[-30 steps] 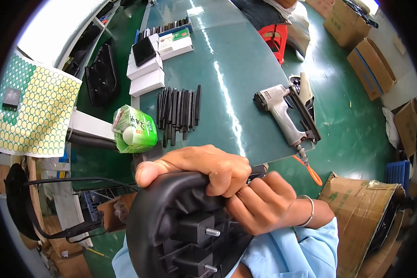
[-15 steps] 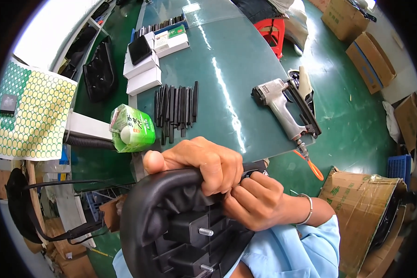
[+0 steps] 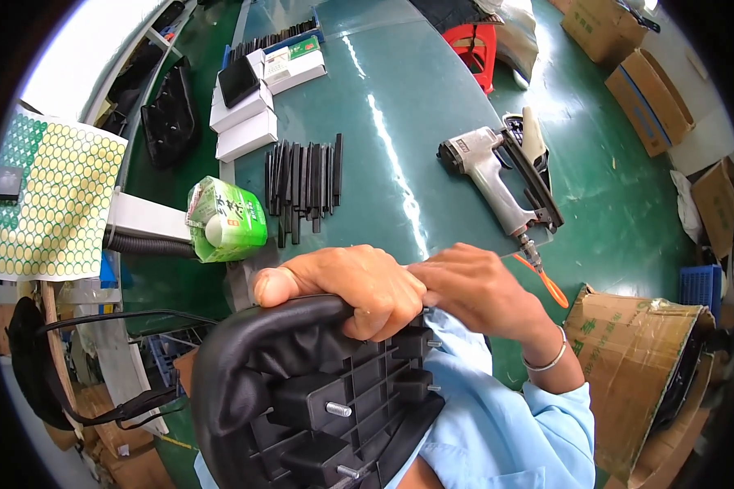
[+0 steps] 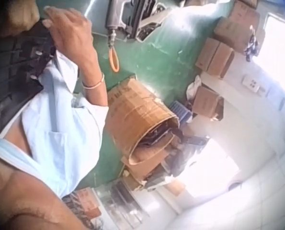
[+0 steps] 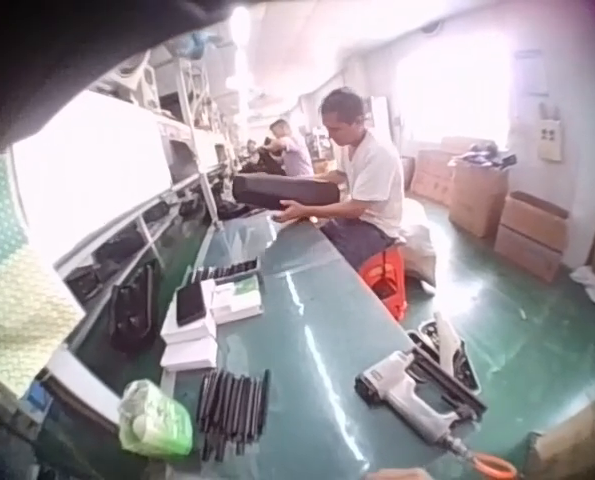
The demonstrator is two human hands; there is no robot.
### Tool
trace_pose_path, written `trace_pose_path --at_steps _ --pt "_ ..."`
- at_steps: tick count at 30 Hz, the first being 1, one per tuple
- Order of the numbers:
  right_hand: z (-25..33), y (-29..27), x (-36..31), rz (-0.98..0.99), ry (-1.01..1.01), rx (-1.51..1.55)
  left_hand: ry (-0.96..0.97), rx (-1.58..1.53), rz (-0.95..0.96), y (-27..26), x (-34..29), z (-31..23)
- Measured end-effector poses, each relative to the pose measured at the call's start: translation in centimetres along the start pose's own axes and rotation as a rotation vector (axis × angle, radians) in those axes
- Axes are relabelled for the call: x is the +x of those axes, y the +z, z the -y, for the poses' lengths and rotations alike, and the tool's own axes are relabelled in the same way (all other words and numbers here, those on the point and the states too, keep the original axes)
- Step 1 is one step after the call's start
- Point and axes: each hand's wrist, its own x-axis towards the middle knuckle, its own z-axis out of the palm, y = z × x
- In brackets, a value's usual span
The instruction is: Assembling a padded seat cover to its base using a pneumatic staple gun.
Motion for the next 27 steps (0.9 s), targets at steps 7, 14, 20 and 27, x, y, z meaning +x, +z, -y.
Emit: trace_pose_path --at_steps 7,14,20,27 --pt "0.6 0.1 1.1 0.129 -0.053 -0.186 0.000 -0.029 -0.017 0.1 0.2 0.2" --pt "0.7 2.4 0.3 0.013 -0.045 -0.408 0.008 -0.027 -0.201 0.8 -0.7 -0.2" --pt "0.3 3.8 -0.1 -0.221 0.181 0.089 0.561 0.690 -0.805 5.3 -0.1 -4.4" --pt "2.0 2.9 0.7 -0.378 0.168 0.056 0.517 1.110 -0.482 7.7 4.7 -9.2"
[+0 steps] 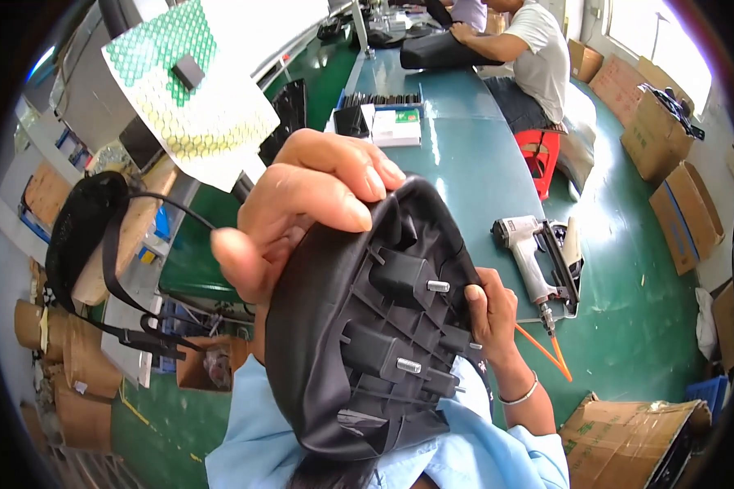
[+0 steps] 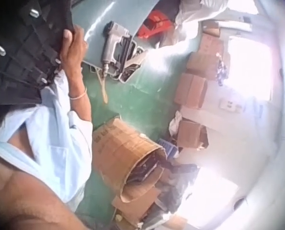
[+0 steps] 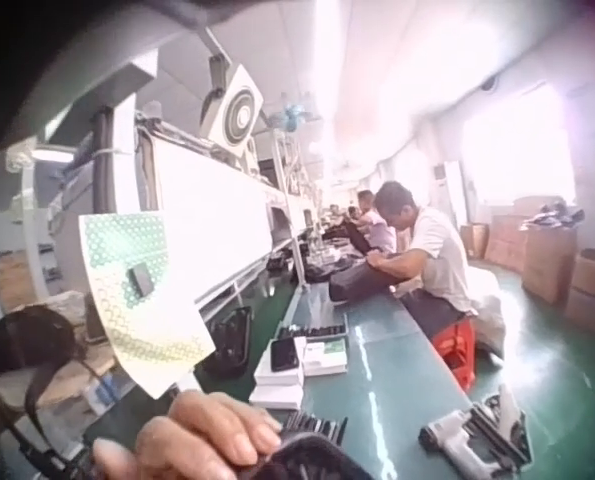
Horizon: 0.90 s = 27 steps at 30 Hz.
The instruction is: Assembling a padded seat cover to its base using a pneumatic staple gun.
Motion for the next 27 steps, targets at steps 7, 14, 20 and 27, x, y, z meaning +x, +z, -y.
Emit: trace_pose_path --at_steps 7,14,20,27 --pt "-0.7 -1.8 0.4 0.090 0.230 -0.047 -0.245 -0.265 0.167 -1.7 0.0 4.5" --pt "6.5 -4.2 7.3 -0.101 -0.452 -0.270 -0.242 -0.378 0.117 0.8 -0.1 5.6" --pt "7.4 -2.7 9.1 -0.050 -0.524 -0.348 -0.259 -0.340 0.149 0.9 -0.4 5.5" --pt "7.2 -2.0 7.3 -0.068 -0.476 -0.196 -0.278 -0.289 0.235 0.2 -0.6 5.8"
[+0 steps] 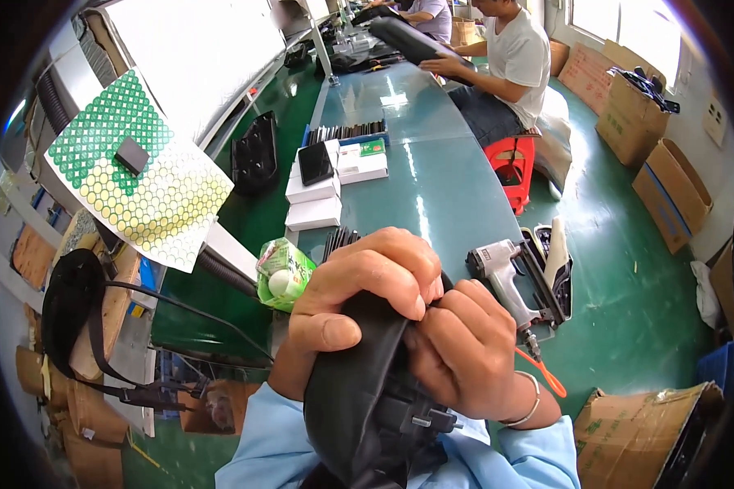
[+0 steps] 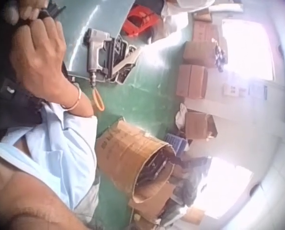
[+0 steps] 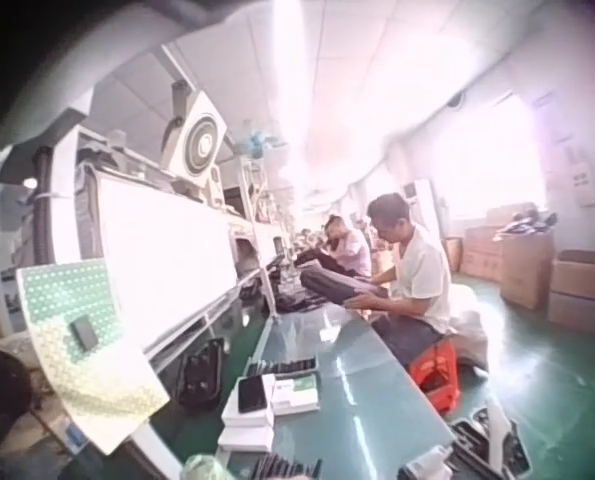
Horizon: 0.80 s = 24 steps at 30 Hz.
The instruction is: Assembling a padded seat cover to its base using a pneumatic staple gun.
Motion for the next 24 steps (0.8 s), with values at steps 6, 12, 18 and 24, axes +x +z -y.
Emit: trace_pose_path --at_steps 6,12,18,24 --pt "-0.5 0.2 -0.4 -0.031 0.107 0.132 -0.073 0.215 0.218 -0.5 1.4 -1.1" --pt "-3.6 -1.1 -3.5 -0.178 0.189 0.115 -0.140 0.251 0.181 -0.2 2.1 -1.4" --pt "-9.0 0.1 -9.8 0.382 0.525 0.668 -0.219 0.187 0.377 -1.7 4.7 -0.9" --pt "-8.2 0.5 -3.3 0.118 0.652 0.473 -0.158 -0.013 0.293 -7.3 9.2 0.9"
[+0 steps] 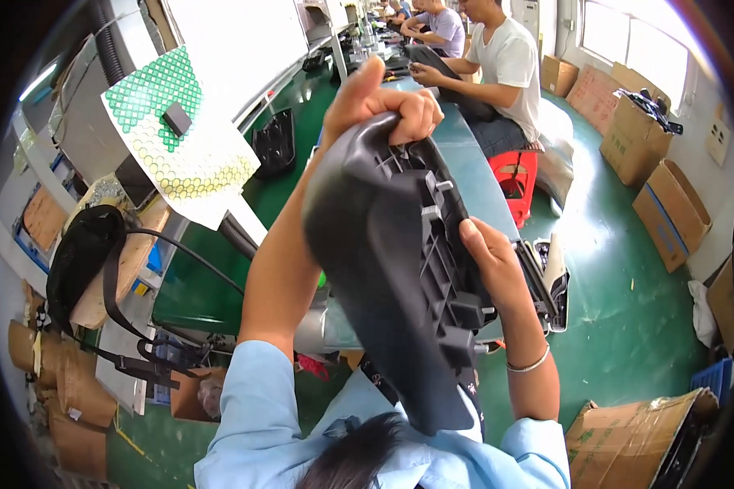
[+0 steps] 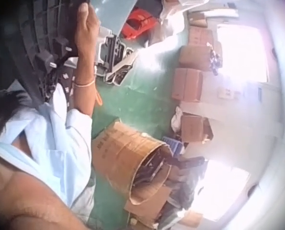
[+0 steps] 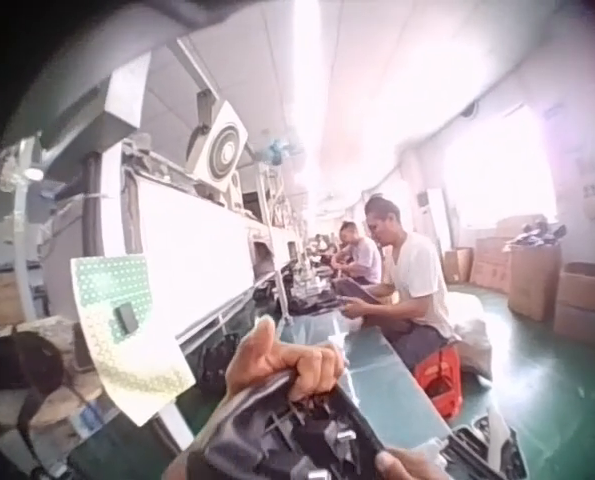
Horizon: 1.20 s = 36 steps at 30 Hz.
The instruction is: Assembling a padded seat cover to its base using a pneumatic staple gun.
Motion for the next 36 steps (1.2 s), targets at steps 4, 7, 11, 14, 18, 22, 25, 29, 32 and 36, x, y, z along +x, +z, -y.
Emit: trace_pose_path --at_steps 4,7,11,14,18,22,25,29,32,36 --pt "-4.6 0.2 1.0 -0.128 0.091 -0.054 -0.332 0.101 -0.347 -3.0 -3.5 5.0" --pt "-9.1 -0.4 1.4 -0.178 0.189 -0.051 -0.177 0.115 -0.470 -0.3 -4.6 4.5" --pt "-10.2 0.0 2.6 -0.163 0.241 -0.073 -0.190 0.370 -0.430 0.4 -4.8 4.1" --pt "-7.8 0.0 2.9 -0.278 0.154 -0.207 -0.088 0.311 -0.560 0.8 -3.8 5.1" --pt "-2.2 -1.3 5.4 -0.410 -0.489 -0.258 -0.107 0.149 -0.557 -0.1 -4.8 6.8" --pt "0.5 -0.8 8.9 -0.110 -0.574 -0.366 -0.037 0.200 -0.578 0.2 -4.1 6.5" --pt "-0.9 -1.9 8.5 0.029 -0.278 -0.112 0.007 -0.014 -0.695 0.5 -3.5 7.4" --pt "-4.2 -4.8 7.7 0.238 -0.320 -0.096 0.092 -0.028 -0.687 0.3 -3.1 7.5" --pt "-5.7 -4.6 6.0 0.071 -0.156 -0.040 0.055 -0.103 -0.726 0.5 -2.5 7.2" --pt "-7.4 -3.6 5.1 0.164 0.055 0.318 0.075 -0.204 -0.734 1.3 -2.2 7.6"
